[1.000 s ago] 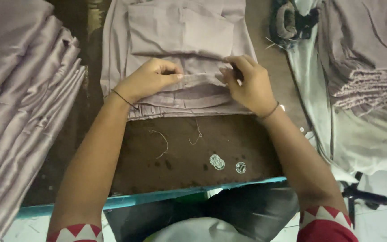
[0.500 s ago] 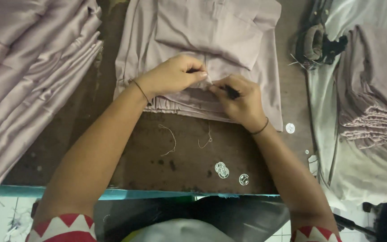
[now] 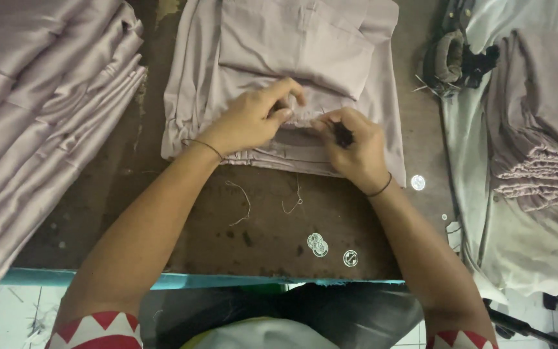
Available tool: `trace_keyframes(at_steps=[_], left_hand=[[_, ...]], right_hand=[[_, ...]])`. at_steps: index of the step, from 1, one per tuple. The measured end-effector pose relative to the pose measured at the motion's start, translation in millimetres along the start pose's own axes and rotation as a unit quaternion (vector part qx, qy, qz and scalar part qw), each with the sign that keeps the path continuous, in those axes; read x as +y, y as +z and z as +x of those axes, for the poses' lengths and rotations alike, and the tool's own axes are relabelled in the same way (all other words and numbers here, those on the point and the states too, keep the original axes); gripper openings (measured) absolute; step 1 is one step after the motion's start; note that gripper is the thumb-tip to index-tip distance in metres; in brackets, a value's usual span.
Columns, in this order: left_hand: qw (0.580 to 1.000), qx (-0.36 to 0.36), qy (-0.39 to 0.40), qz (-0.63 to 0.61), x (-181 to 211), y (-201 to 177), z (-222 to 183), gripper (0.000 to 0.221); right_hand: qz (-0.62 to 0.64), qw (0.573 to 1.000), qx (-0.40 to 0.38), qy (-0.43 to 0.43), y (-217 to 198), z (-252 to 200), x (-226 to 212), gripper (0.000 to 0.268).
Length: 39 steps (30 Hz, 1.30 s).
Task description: Trimming loose threads from pink satin trousers using a handheld thread nipper
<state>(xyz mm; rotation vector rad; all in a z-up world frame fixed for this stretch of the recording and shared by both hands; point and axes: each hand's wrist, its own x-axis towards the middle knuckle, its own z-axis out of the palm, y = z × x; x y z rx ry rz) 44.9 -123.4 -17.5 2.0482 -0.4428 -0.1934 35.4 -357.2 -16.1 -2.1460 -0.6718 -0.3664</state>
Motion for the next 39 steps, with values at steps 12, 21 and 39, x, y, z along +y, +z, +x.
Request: trace_keyframes(at_steps=[12, 21, 39], left_hand=[[0.973, 0.07, 0.169, 0.143, 3, 16, 1, 0.017], [0.986, 0.083, 0.12, 0.08, 1, 12, -6, 0.012], [0.975, 0.064, 0.201, 0.068, 7, 6, -8, 0.01]], right_hand=[[0.057, 0.996, -0.012, 0.063, 3, 2, 2, 0.007], [0.093, 0.987, -0.127, -0.019, -36, 14, -24, 0.047], [-0.027, 0.991, -0.13, -0.016, -18, 8, -15, 0.023]])
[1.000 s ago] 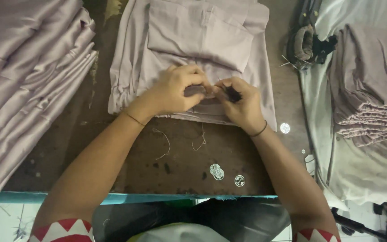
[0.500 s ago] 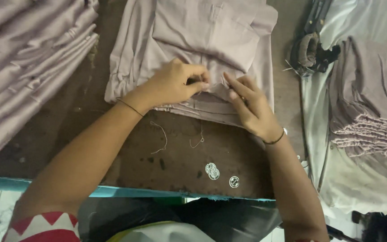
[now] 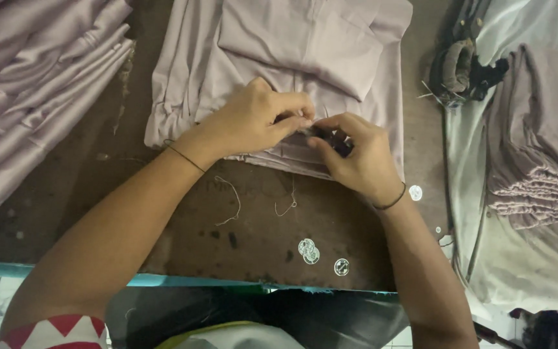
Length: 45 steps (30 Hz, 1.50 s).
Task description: Trimming loose threads from pink satin trousers using a handheld thread nipper
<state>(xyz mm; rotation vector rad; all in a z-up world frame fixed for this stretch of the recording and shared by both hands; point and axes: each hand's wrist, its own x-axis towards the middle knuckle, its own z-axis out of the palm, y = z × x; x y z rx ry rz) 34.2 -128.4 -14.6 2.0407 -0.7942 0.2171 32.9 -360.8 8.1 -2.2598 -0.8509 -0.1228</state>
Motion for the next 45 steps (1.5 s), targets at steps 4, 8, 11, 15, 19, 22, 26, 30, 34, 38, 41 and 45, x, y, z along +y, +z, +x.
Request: trace_keyframes(at_steps=[4, 8, 11, 15, 19, 22, 26, 30, 34, 38, 41, 45], left_hand=[[1.0, 0.004, 0.011, -0.009, -11, 9, 1, 0.007], [1.0, 0.003, 0.018, -0.007, -9, 6, 0, 0.006], [0.999, 0.003, 0.03, 0.015, 10, -10, 5, 0.005], [1.0, 0.004, 0.024, 0.012, -12, 6, 0, 0.005], [0.998, 0.024, 0.052, 0.008, -7, 0, 5, 0.007], [0.998, 0.027, 0.056, -0.015, -18, 7, 5, 0.009], [0.997, 0.047, 0.058, -0.029, -31, 18, 5, 0.007], [0.996, 0.054, 0.062, -0.046, -22, 12, 10, 0.005], [0.995, 0.06, 0.06, -0.055, -14, 4, 5, 0.007], [0.995, 0.059, 0.051, -0.057, -12, 9, 2, 0.008], [0.996, 0.056, 0.049, -0.058, -5, 1, 1, 0.008], [0.997, 0.049, 0.041, -0.053, -11, 9, 2, 0.009]], right_hand=[[0.008, 1.0, 0.01, 0.019, 4, 2, 3, 0.02], [0.014, 0.999, 0.015, 0.025, 4, 5, 1, 0.015], [0.032, 0.999, -0.004, 0.028, -3, 5, 0, 0.021], [0.047, 0.998, -0.008, 0.047, -2, 2, 3, 0.026], [0.063, 0.998, -0.013, 0.025, -3, 3, 5, 0.026], [0.065, 0.998, -0.005, 0.015, -5, 3, 4, 0.024], [0.067, 0.998, 0.014, 0.006, -4, -1, 6, 0.021], [0.046, 0.999, 0.022, -0.009, -12, 1, -4, 0.022], [0.041, 0.999, 0.008, -0.004, -6, 1, -5, 0.024], [0.022, 0.999, 0.01, 0.028, 3, -3, 8, 0.027], [0.027, 0.998, -0.001, 0.051, 1, -1, -3, 0.026], [0.045, 0.998, -0.01, 0.048, 3, 1, 0, 0.026]])
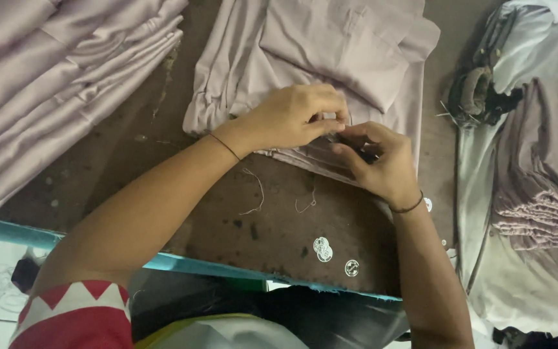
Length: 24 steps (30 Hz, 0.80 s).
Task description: Trimming loose threads from pink satin trousers using a handheld thread nipper
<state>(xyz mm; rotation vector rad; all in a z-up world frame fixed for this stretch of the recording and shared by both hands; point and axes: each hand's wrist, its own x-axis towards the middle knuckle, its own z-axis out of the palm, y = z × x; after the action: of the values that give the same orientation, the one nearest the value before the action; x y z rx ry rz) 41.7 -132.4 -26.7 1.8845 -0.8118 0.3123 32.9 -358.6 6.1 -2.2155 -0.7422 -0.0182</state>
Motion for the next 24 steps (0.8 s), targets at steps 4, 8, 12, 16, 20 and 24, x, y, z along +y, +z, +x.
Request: trace_keyframes(at_steps=[4, 8, 12, 16, 20, 24], left_hand=[[1.0, -0.007, -0.006, -0.013, 8, -6, 2, 0.009], [1.0, -0.003, 0.001, -0.025, 5, -3, 1, 0.009], [0.999, 0.002, 0.011, -0.032, -4, -5, 6, 0.008], [0.995, 0.001, 0.095, -0.009, 24, -47, 15, 0.017], [0.882, -0.417, -0.207, -0.078, 93, -101, 24, 0.044], [0.792, -0.483, -0.374, -0.021, 112, -97, 35, 0.058]], right_hand=[[0.011, 1.0, 0.003, 0.014, 2, 0, 4, 0.023], [0.026, 1.0, -0.007, 0.012, 0, 1, 6, 0.017], [0.063, 0.998, -0.013, 0.02, -4, -1, 2, 0.02], [0.081, 0.994, -0.066, 0.038, -11, -3, 7, 0.024], [0.266, 0.961, -0.03, 0.072, -12, -5, 13, 0.02], [0.337, 0.941, 0.033, 0.005, -19, -5, 15, 0.02]])
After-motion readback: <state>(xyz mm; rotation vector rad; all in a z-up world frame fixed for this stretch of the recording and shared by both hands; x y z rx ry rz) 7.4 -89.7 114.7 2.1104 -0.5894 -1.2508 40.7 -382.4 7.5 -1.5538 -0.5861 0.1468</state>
